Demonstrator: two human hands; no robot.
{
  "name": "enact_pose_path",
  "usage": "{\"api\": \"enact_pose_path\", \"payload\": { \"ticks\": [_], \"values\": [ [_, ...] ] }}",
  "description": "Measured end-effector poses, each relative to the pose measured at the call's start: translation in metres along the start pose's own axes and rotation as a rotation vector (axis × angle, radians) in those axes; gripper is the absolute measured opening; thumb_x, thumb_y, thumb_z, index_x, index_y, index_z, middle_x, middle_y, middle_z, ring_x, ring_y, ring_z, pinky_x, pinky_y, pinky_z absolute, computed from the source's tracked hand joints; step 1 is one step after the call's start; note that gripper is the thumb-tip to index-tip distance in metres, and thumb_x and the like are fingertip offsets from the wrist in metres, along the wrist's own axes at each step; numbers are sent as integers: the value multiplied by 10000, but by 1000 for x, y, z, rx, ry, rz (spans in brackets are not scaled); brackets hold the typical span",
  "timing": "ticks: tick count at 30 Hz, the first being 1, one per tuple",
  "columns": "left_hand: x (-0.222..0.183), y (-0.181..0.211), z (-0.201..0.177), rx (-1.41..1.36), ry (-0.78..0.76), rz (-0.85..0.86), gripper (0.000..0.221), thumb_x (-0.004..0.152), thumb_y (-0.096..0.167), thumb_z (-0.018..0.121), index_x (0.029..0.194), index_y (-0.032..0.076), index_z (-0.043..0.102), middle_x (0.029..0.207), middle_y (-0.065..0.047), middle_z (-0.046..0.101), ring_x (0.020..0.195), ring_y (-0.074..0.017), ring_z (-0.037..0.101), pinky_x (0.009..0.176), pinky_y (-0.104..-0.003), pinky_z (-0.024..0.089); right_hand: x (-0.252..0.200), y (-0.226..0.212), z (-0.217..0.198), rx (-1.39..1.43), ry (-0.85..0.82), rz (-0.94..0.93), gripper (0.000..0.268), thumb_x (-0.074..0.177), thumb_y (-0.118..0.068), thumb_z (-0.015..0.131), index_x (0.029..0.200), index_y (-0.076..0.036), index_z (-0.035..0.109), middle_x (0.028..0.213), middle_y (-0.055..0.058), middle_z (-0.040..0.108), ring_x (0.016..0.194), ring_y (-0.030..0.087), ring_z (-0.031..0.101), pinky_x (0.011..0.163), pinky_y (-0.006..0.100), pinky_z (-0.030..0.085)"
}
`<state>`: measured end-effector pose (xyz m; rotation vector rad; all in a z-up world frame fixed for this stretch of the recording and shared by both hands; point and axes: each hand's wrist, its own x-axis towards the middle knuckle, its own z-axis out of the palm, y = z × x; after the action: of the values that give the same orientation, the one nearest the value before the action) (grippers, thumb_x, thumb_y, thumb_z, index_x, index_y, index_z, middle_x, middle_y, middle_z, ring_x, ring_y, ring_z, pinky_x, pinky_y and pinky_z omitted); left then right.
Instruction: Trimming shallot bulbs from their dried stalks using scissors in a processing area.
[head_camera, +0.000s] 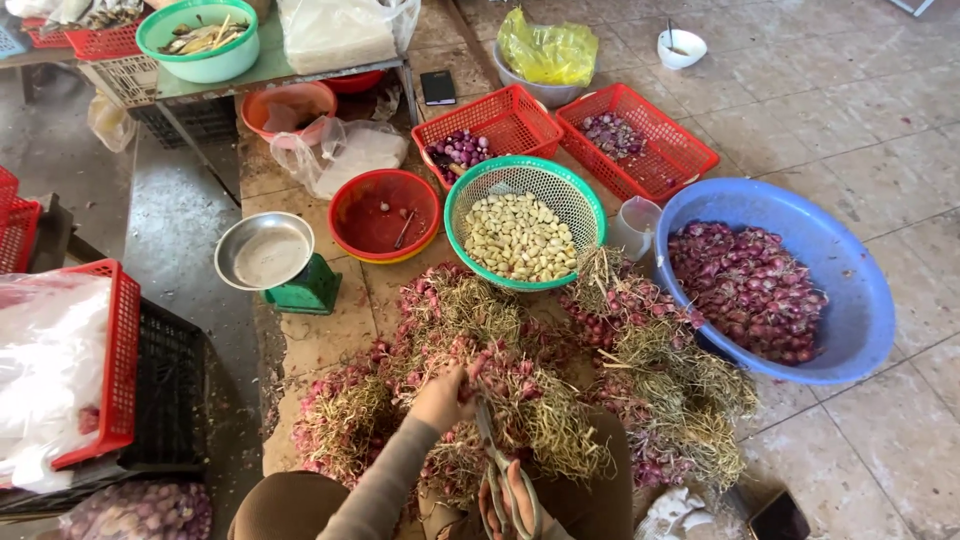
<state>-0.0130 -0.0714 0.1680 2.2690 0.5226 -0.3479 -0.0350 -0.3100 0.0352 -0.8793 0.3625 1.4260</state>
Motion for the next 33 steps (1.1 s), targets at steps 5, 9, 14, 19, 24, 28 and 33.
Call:
{"api": "enact_pose_path", "payload": {
  "ticks": [5, 9, 14, 19, 24, 28, 33],
  "values": [
    [-12, -18, 25, -413, 17, -98, 95, 923, 100, 625, 934, 142, 541, 884, -15, 687, 753, -121, 662, 739, -258, 643, 33, 22, 0, -1, 165, -215, 869, 886, -819, 412, 654, -15, 649, 405, 113, 460, 245, 201, 290, 259, 321, 239],
    [-29, -26, 32, -1333, 55, -234, 83, 875, 173, 527, 844, 122, 584, 788, -46, 593, 676, -152, 494, 579, -256, 400, 17, 8, -1, 78, 34, -155, 836, 798, -858, 488, 771, -31, 608, 523, 71, 536, 316, 146, 462, 256, 285, 402],
    [-24, -69, 37, -1918, 293, -364, 238, 776, 151, 660, 977, 28, 691, 953, -158, 652, 735, -230, 587, 538, -255, 513, -5, -5, -4, -1, -83, -427, 891, 859, -821, 408, 886, 30, 670, 612, 105, 642, 380, 181, 566, 331, 322, 521],
    [-37, -35, -13, -1454, 257, -279, 163, 920, 195, 647, 822, 123, 538, 723, -5, 481, 621, -141, 377, 643, -273, 372, -13, -8, -3, 57, 177, -305, 949, 755, -950, 328, 926, -46, 563, 650, 94, 488, 395, 159, 384, 315, 299, 278],
    [18, 19, -22, -401, -1, -184, 327, 933, 154, 608, 1236, 249, 683, 1152, -42, 623, 692, -77, 519, 616, -184, 487, -32, 3, 18, -49, 56, -326, 848, 811, -811, 415, 1025, -18, 625, 646, 122, 623, 409, 190, 520, 359, 320, 455],
    [64, 24, -3, 181, -151, 2, 492, 929, 41, 528, 1324, 317, 624, 1260, -63, 544, 976, -261, 629, 837, -370, 566, -66, -6, 61, -14, 194, -102, 834, 841, -764, 429, 980, 25, 663, 820, 200, 654, 634, 293, 592, 623, 361, 457],
    [46, 39, -18, 288, -173, 43, 513, 909, 145, 661, 1377, 238, 471, 1277, -75, 463, 1085, -247, 543, 946, -362, 520, 6, 0, -7, 62, 135, -43, 1003, 779, -872, 353, 1013, 51, 668, 852, 270, 696, 516, 342, 594, 493, 423, 514]
  ]
}}
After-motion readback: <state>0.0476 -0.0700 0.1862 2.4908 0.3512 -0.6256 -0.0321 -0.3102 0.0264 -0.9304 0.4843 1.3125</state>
